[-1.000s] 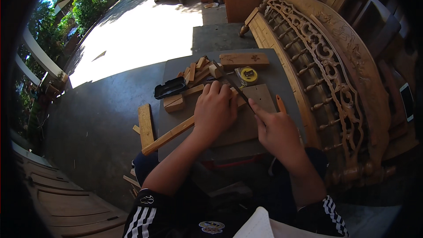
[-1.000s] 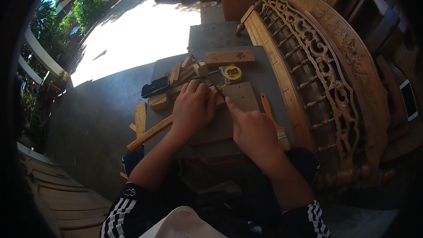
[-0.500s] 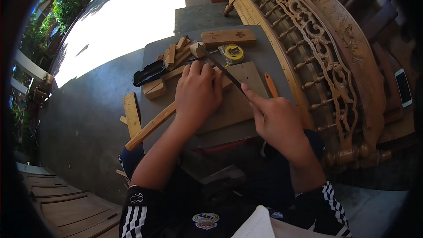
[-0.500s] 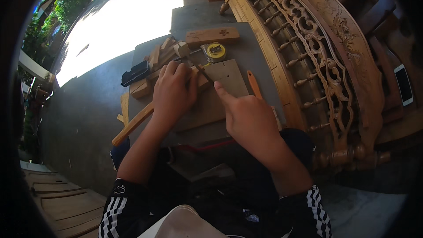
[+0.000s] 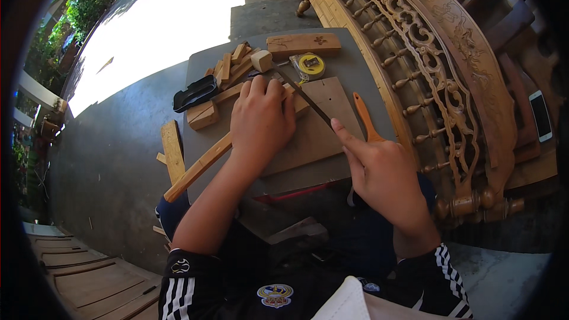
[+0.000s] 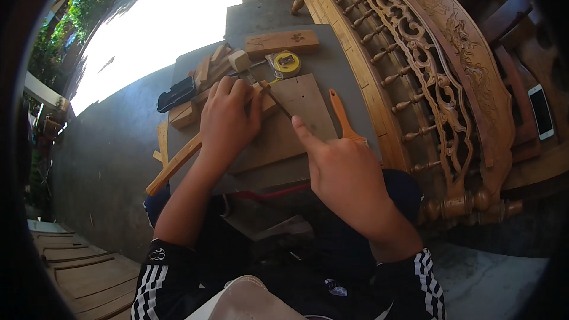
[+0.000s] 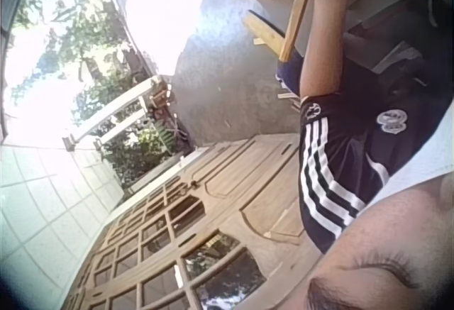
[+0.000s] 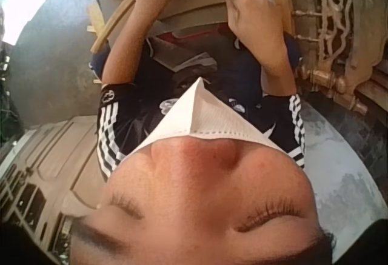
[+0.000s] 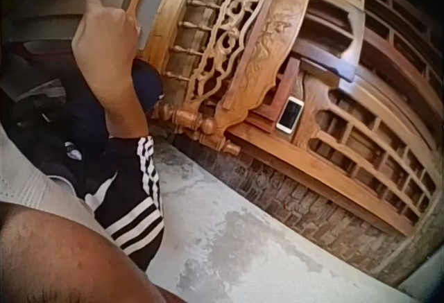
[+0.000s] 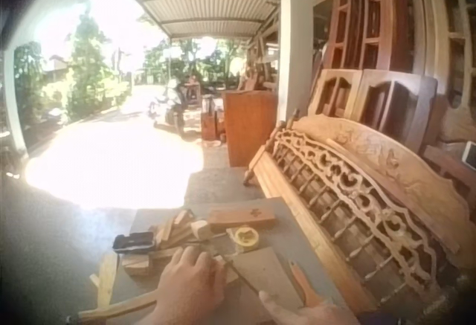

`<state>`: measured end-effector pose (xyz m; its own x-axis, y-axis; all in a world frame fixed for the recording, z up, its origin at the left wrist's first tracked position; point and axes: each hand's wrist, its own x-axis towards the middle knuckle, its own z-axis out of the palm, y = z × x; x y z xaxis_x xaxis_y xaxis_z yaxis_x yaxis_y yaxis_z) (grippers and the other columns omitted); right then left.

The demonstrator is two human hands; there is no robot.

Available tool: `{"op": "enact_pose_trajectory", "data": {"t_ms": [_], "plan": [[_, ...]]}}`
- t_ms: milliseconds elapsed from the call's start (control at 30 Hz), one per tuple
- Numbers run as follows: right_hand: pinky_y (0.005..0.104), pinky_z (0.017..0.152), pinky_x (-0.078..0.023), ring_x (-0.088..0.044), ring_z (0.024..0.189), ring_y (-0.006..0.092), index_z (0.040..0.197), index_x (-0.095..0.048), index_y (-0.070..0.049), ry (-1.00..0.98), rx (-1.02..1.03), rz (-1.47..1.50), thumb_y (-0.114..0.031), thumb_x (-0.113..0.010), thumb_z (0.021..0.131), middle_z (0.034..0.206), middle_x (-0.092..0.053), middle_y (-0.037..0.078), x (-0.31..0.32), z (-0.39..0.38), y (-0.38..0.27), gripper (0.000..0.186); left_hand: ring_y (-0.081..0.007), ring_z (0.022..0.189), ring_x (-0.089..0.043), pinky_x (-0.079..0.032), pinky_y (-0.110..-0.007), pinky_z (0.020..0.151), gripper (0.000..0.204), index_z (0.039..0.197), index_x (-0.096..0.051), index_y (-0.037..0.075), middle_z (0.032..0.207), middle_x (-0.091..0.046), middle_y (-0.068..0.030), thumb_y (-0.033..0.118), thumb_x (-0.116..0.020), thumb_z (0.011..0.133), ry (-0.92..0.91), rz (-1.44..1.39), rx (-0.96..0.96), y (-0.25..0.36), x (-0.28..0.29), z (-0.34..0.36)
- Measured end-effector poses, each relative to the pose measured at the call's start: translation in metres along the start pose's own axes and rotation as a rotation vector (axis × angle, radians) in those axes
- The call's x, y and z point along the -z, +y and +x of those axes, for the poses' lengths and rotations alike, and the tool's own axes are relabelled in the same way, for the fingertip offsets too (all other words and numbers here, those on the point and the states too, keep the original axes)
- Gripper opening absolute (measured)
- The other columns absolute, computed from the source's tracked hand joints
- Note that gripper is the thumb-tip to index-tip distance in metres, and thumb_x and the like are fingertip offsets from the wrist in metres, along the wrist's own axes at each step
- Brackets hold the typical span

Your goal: Measure and mark a piece of wood for a woodworking project.

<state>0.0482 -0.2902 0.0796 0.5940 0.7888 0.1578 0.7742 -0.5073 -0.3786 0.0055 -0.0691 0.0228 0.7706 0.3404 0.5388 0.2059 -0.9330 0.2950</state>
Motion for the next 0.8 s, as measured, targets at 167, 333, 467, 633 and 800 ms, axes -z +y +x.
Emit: {"op": "enact_pose_trajectory", "data": {"t_ms": [167,333,467,633,800], "plan": [[0.0476,0.062,-0.055,-0.066,0.061,0.0364,0.145,-0.059,-0.011,0.022,0.019,-0.056,-0.008,-0.058,0.092,0.066,-0.063,0.018,-0.024,0.031,0.005,0.053,-0.0333,0.093,-0.062,-0.053,-0.044,0.079,0.018,0.091,-0.064,0.004,0.092,-0.059,-0.0145,0.022,-0.068,0.091,0.017,-0.013,-0.048,0.000,-0.003,0.001],[0.0479,0.062,-0.055,-0.066,0.063,0.0370,0.144,-0.060,-0.011,0.066,0.043,-0.029,-0.008,-0.058,0.092,0.065,-0.063,0.018,-0.034,0.040,0.005,0.053,-0.0331,0.092,-0.062,-0.053,-0.044,0.078,0.019,0.091,-0.064,0.004,0.093,-0.059,-0.0145,0.022,-0.068,0.090,0.016,0.028,-0.025,-0.001,-0.004,-0.002],[0.0492,0.062,-0.052,-0.065,0.063,0.0391,0.143,-0.061,-0.014,0.003,0.031,-0.034,-0.009,-0.060,0.094,0.067,-0.063,0.020,-0.012,0.014,0.001,0.049,-0.0324,0.093,-0.062,-0.053,-0.044,0.078,0.019,0.093,-0.064,0.004,0.094,-0.059,-0.0144,0.023,-0.068,0.090,0.002,0.040,0.002,-0.005,-0.004,-0.005],[0.0500,0.062,-0.049,-0.063,0.062,0.0407,0.142,-0.062,-0.015,-0.024,-0.026,-0.003,-0.008,-0.062,0.095,0.069,-0.063,0.022,0.007,-0.002,-0.001,0.048,-0.0327,0.093,-0.062,-0.052,-0.044,0.079,0.019,0.094,-0.065,0.004,0.094,-0.059,-0.0145,0.022,-0.068,0.090,0.009,0.008,-0.037,-0.004,0.000,-0.002],[0.0493,0.066,-0.056,-0.068,0.066,0.0382,0.144,-0.060,-0.010,0.050,0.008,-0.014,-0.009,-0.057,0.093,0.070,-0.066,0.019,-0.035,0.038,0.004,0.051,-0.0331,0.092,-0.062,-0.053,-0.044,0.078,0.019,0.092,-0.064,0.004,0.094,-0.059,-0.0137,0.022,-0.069,0.090,0.002,0.000,-0.079,0.000,-0.003,0.000]]}}
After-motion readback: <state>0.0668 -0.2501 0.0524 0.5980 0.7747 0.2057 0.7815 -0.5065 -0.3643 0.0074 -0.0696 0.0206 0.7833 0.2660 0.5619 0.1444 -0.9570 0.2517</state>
